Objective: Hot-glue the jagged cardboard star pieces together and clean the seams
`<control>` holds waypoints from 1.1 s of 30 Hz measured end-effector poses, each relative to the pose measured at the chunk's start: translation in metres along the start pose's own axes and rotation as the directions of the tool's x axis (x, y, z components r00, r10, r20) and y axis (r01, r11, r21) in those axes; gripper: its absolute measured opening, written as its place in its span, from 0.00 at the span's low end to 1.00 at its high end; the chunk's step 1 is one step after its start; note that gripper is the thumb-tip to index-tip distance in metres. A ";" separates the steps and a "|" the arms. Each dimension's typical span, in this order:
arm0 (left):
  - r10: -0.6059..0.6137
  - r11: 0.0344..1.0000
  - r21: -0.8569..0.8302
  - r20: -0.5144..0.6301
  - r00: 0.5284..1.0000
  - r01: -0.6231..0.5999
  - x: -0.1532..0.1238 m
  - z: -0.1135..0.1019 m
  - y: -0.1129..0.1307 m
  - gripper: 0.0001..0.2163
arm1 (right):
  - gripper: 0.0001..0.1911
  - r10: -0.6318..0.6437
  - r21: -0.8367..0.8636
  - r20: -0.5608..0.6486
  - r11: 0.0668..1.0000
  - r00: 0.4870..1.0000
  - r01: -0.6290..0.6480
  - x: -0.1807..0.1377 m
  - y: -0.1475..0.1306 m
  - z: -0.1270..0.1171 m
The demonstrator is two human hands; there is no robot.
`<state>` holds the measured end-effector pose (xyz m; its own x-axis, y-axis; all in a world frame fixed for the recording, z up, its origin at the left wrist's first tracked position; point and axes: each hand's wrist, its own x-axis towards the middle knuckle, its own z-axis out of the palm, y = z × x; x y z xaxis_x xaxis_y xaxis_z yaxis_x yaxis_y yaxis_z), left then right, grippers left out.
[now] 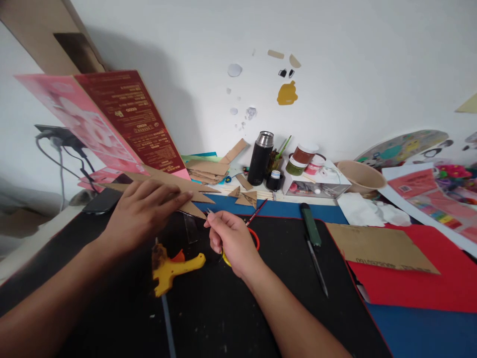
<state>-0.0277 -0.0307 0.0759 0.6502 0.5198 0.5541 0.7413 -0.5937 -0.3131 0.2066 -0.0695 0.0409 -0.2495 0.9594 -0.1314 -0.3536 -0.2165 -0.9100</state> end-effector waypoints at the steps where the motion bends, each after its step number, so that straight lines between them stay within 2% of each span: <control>1: 0.004 1.000 0.011 0.001 1.000 -0.004 0.000 0.000 0.000 0.20 | 0.21 -0.003 -0.002 0.000 1.000 1.000 0.003 0.000 0.000 0.000; 9: 0.027 0.996 0.079 -0.001 1.000 -0.027 0.002 -0.001 -0.003 0.18 | 0.20 -0.011 0.011 -0.026 1.000 1.000 0.011 0.001 0.000 0.000; 20: -0.059 0.997 0.048 0.022 0.998 0.058 -0.001 0.000 -0.015 0.18 | 0.26 -0.139 0.040 -0.187 0.988 0.972 0.149 0.010 -0.011 -0.013; 24: -0.050 0.998 0.050 0.015 0.999 0.050 -0.001 0.001 -0.013 0.18 | 0.29 -0.143 -0.060 -0.129 0.989 0.981 0.136 0.007 -0.006 -0.009; 29: -0.038 0.996 0.080 0.006 0.999 0.038 0.001 0.001 -0.008 0.18 | 0.25 -0.018 -0.151 0.051 0.988 0.999 0.025 0.001 0.002 0.000; 33: -0.033 0.997 0.069 0.009 0.999 0.033 0.001 0.000 -0.007 0.17 | 0.25 0.011 -0.147 0.110 0.989 0.994 0.005 0.000 0.003 0.000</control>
<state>-0.0321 -0.0255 0.0784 0.6266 0.5449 0.5572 0.7719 -0.5328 -0.3468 0.2055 -0.0701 0.0382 -0.3514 0.9311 -0.0974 -0.2184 -0.1827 -0.9586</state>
